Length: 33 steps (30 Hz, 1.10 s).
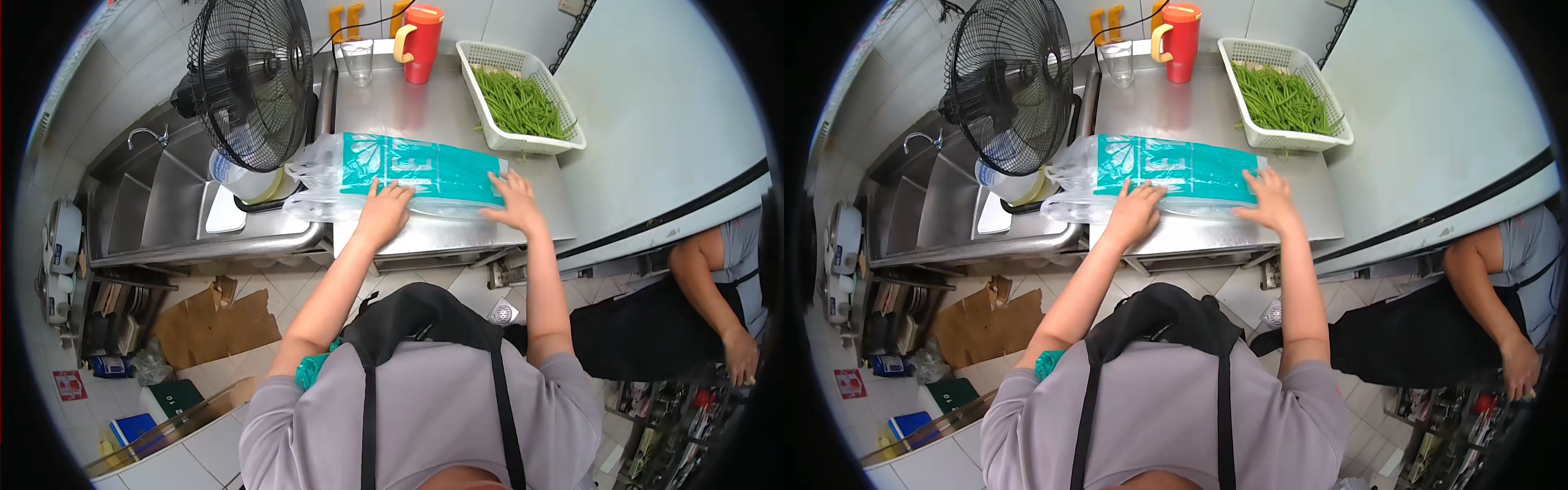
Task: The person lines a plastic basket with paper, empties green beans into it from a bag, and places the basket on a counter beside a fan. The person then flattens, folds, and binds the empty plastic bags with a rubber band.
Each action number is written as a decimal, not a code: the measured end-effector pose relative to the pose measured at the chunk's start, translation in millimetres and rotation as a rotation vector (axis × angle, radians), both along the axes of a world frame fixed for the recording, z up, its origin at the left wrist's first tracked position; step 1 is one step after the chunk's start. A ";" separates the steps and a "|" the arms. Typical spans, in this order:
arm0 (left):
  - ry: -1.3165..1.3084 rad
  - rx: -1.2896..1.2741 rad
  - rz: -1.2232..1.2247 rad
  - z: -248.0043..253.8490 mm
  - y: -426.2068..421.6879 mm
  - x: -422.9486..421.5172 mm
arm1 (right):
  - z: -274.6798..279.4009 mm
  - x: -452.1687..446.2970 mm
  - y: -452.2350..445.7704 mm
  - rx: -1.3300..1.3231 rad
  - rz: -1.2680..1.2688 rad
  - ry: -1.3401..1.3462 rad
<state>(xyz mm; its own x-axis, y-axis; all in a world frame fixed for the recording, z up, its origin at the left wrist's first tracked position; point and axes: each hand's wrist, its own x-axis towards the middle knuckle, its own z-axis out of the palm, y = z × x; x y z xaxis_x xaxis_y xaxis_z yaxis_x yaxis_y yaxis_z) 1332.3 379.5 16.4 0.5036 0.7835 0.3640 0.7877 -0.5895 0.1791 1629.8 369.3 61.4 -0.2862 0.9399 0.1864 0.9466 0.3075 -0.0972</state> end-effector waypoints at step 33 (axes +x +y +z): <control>0.164 -0.722 0.358 14.5 -3.6 32.4 | -55.4 -76.5 -7.3 -0.389 0.058 0.079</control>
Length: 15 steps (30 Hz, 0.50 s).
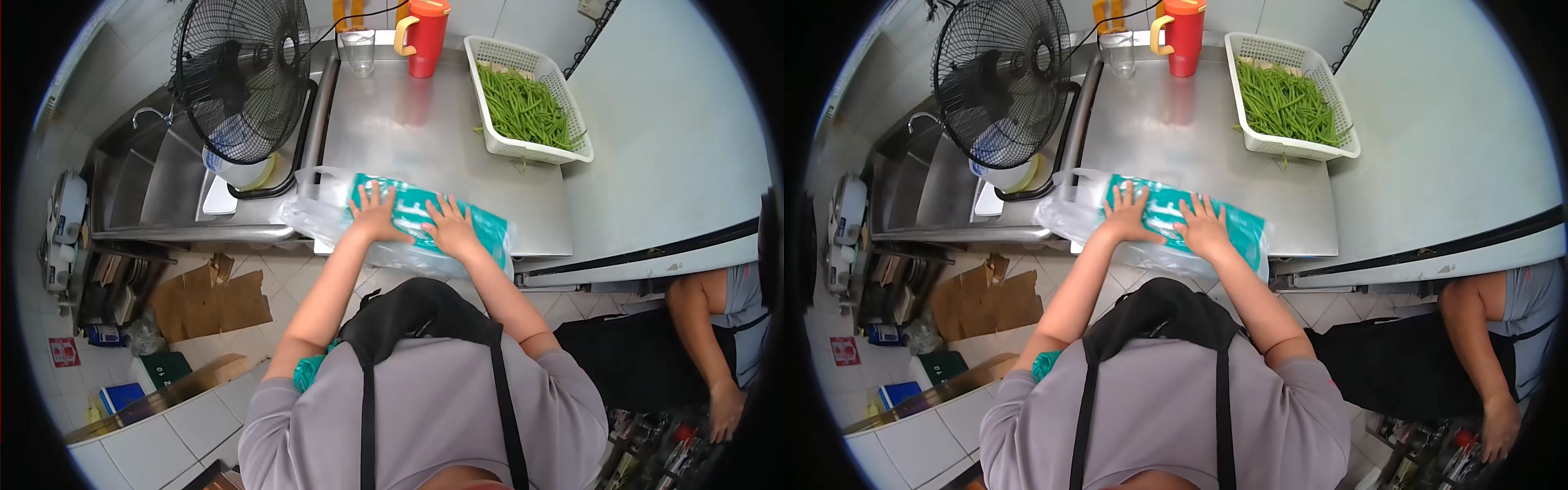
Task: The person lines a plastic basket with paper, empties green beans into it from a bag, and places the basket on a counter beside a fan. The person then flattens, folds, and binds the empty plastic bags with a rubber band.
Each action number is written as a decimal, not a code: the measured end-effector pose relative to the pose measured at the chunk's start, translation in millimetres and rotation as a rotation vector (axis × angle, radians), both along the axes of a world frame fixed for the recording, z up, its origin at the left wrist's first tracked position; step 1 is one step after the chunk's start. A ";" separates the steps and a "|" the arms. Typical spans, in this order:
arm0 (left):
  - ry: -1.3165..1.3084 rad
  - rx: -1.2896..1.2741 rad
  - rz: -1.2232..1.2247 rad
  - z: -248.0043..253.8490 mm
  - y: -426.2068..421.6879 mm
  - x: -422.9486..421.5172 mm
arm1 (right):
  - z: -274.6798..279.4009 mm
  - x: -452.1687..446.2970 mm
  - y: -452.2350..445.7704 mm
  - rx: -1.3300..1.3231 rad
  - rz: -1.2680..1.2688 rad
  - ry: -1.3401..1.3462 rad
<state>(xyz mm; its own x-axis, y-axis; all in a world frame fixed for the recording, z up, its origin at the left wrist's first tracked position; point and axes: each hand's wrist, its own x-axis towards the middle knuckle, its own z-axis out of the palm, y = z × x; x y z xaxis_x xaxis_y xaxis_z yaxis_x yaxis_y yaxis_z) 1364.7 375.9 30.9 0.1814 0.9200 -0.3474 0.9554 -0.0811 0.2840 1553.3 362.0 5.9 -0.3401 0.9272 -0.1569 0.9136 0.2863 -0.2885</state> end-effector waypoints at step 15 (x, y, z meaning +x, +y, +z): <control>0.037 0.689 0.224 -48.3 7.3 -34.5 | -26.8 39.9 42.7 0.441 -0.030 0.031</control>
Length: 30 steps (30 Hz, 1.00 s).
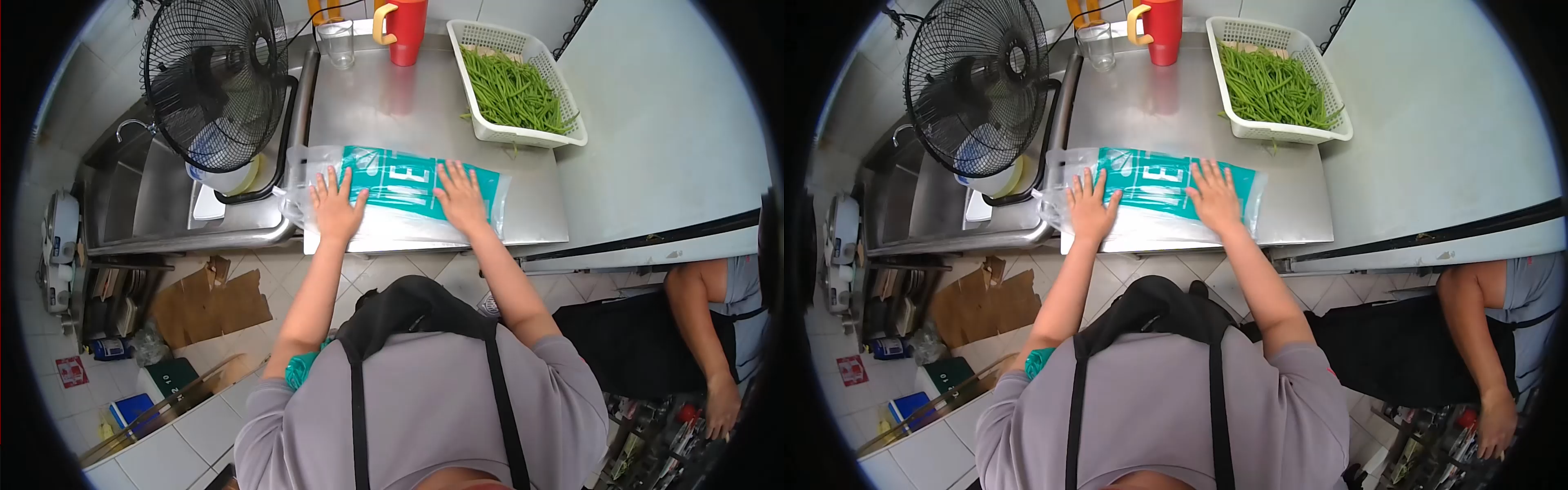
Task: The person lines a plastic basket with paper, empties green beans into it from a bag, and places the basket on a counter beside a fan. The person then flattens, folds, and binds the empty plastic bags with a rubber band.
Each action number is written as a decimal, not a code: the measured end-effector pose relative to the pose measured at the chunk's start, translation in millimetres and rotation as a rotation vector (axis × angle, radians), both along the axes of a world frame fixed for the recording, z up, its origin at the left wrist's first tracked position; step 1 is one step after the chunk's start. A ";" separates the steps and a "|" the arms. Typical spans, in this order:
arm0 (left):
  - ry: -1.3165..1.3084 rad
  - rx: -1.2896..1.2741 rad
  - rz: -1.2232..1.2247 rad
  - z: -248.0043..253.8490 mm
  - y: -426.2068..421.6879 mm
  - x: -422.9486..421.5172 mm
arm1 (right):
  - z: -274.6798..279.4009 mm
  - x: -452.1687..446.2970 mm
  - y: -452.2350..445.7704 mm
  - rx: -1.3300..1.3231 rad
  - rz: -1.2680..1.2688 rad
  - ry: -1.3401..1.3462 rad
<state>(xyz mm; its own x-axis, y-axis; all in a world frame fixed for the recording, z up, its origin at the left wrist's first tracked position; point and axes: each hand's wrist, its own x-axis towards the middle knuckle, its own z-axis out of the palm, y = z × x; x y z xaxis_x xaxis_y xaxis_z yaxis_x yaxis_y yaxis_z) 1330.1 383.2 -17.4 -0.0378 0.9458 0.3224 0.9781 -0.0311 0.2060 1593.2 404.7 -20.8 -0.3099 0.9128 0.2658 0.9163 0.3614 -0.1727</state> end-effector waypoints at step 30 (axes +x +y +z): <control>0.041 -0.345 -0.477 35.9 -63.0 8.2 | 48.2 106.9 -73.4 -0.274 0.343 0.076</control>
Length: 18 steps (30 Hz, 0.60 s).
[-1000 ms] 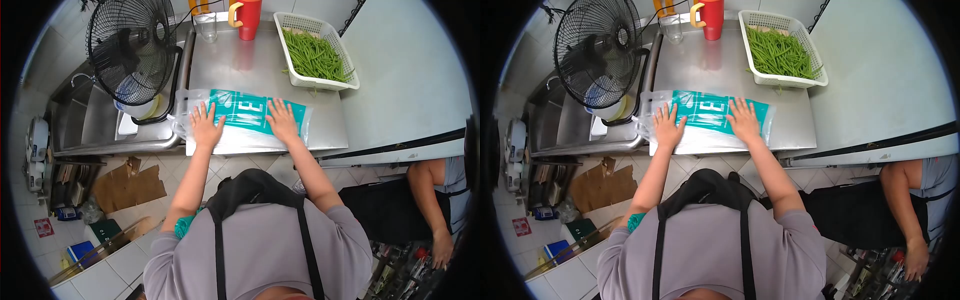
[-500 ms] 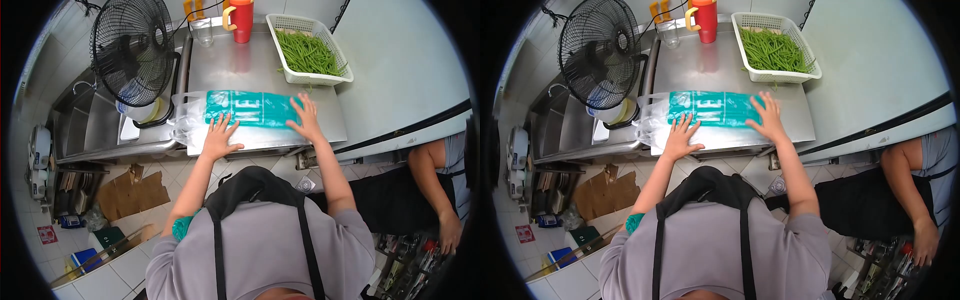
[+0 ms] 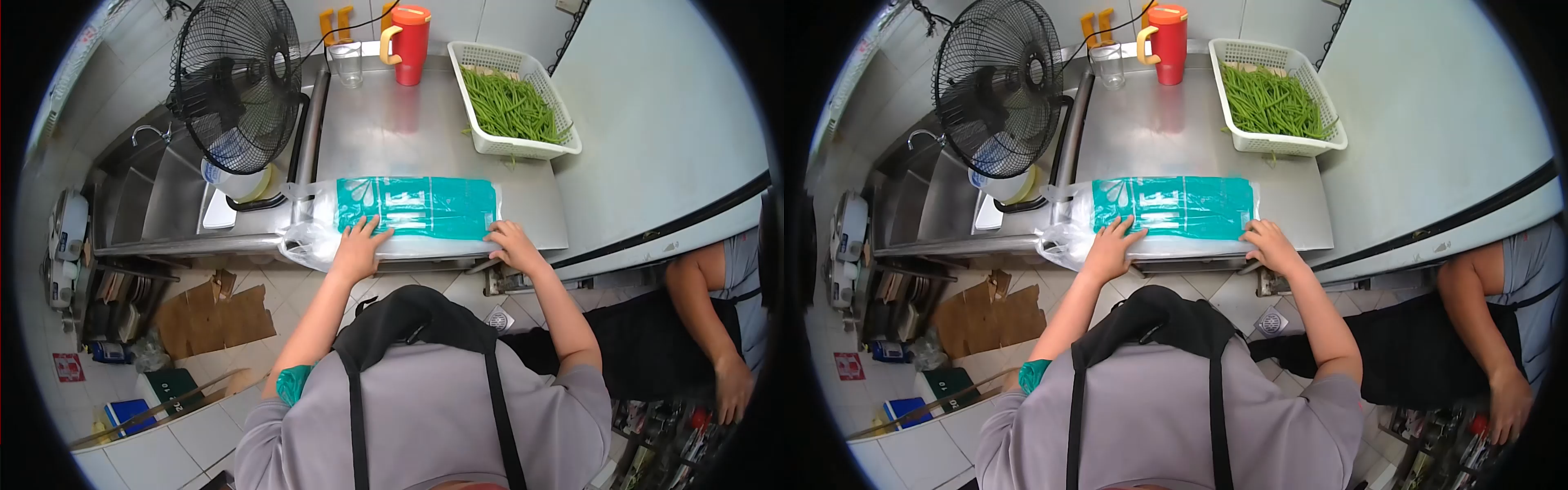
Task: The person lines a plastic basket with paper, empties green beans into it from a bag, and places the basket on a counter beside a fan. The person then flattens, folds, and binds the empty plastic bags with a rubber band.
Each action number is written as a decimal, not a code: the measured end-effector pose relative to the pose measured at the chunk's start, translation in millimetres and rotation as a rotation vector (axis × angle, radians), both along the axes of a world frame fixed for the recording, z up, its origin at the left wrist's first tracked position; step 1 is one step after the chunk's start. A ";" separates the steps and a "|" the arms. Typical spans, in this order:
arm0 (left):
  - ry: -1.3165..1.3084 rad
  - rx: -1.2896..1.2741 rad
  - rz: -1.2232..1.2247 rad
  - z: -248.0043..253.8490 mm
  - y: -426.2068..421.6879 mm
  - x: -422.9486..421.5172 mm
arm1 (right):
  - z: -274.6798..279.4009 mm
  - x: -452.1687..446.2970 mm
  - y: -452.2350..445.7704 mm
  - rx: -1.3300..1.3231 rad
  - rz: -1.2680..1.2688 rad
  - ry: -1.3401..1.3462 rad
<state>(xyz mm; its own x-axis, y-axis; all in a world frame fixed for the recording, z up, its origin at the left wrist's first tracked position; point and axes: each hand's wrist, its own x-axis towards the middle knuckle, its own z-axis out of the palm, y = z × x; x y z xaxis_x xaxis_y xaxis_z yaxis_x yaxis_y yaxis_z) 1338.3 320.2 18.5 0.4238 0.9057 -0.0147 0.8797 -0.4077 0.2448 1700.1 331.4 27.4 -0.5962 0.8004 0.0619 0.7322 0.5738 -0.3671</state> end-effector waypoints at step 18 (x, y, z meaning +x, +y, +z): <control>0.014 0.562 0.316 45.9 34.1 -7.0 | -33.7 -14.5 97.1 -0.161 -0.505 0.450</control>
<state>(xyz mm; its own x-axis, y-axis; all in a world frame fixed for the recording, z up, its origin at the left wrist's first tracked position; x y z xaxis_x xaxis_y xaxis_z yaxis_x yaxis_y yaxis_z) 1331.3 354.2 64.3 0.1381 0.8578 0.4951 0.9799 -0.1908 0.0574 1685.6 428.5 -6.3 -0.0924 0.9931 0.0726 0.6516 0.1154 -0.7497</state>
